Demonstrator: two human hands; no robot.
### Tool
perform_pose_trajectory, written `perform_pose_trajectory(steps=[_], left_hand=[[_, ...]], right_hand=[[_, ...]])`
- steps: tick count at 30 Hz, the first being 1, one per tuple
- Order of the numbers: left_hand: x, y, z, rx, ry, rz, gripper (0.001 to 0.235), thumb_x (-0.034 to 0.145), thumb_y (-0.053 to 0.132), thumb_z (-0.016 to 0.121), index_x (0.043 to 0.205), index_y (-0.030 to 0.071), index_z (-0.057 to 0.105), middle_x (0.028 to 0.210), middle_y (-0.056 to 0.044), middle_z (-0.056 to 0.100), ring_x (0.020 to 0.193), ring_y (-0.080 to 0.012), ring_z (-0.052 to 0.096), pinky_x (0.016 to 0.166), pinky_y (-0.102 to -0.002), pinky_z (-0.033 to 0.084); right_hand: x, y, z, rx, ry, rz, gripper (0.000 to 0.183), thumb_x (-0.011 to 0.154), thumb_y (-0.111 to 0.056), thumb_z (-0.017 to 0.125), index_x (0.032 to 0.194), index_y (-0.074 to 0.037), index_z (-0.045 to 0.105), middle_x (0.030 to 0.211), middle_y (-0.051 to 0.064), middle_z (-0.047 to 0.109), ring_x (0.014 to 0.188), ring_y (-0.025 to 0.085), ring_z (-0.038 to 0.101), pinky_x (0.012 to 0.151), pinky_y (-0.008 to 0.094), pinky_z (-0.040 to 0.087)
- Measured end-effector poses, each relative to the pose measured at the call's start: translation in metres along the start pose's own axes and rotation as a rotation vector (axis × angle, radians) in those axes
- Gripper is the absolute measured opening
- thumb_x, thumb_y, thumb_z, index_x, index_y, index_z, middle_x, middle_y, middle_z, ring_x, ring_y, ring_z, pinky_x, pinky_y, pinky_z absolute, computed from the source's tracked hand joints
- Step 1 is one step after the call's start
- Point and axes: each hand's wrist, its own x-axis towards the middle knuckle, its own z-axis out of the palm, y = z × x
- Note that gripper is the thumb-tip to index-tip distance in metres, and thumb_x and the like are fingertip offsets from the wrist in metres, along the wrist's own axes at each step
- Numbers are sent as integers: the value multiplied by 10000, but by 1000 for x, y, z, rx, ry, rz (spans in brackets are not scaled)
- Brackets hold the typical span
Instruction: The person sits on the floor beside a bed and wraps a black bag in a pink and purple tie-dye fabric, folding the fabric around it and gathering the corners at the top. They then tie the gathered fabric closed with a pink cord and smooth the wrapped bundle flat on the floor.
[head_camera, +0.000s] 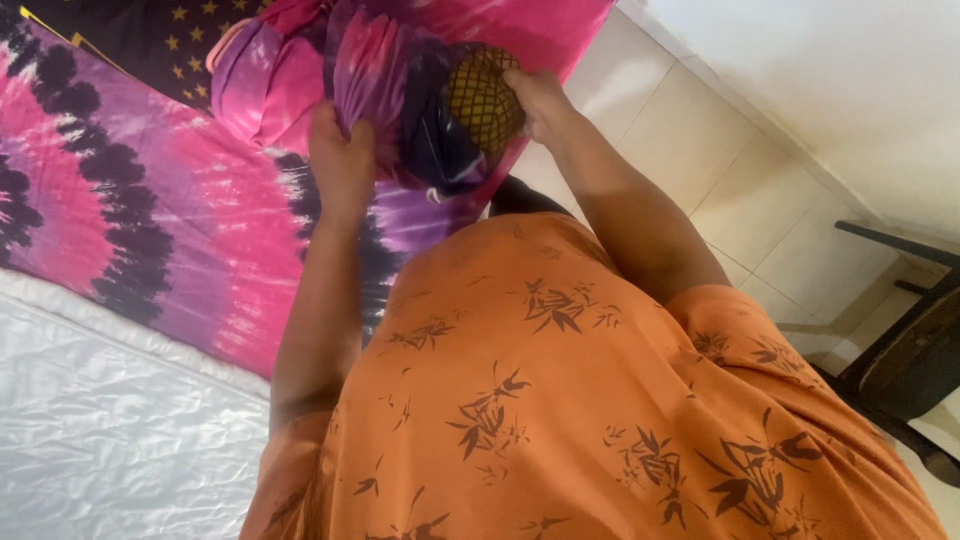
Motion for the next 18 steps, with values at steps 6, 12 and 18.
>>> perform_pose_trajectory(steps=[6, 12, 18], left_hand=[[37, -41, 35, 16, 4, 71, 287, 935, 128, 681, 1178, 11, 582, 1014, -146, 693, 897, -290, 694, 821, -414, 543], [70, -64, 62, -87, -8, 228, 221, 981, 106, 641, 1171, 7, 587, 1042, -168, 712, 968, -309, 713, 877, -414, 543], [50, -46, 58, -57, 28, 257, 248, 986, 111, 659, 1201, 9, 589, 1071, -173, 709, 1001, -320, 707, 894, -418, 533]], right_hand=[[-21, 1, 5, -175, 159, -33, 593, 932, -188, 611, 1434, 16, 371, 1350, 240, 556, 1171, 364, 625, 981, 512, 545], [-25, 53, 9, -635, 252, -642, 558, 944, -147, 683, 1429, 25, 467, 1455, 261, 439, 1286, 343, 576, 1099, 410, 536], [-16, 49, 13, -1033, 119, -772, 834, 831, -157, 786, 1501, 71, 344, 1503, 338, 325, 1368, 503, 377, 1139, 498, 360]])
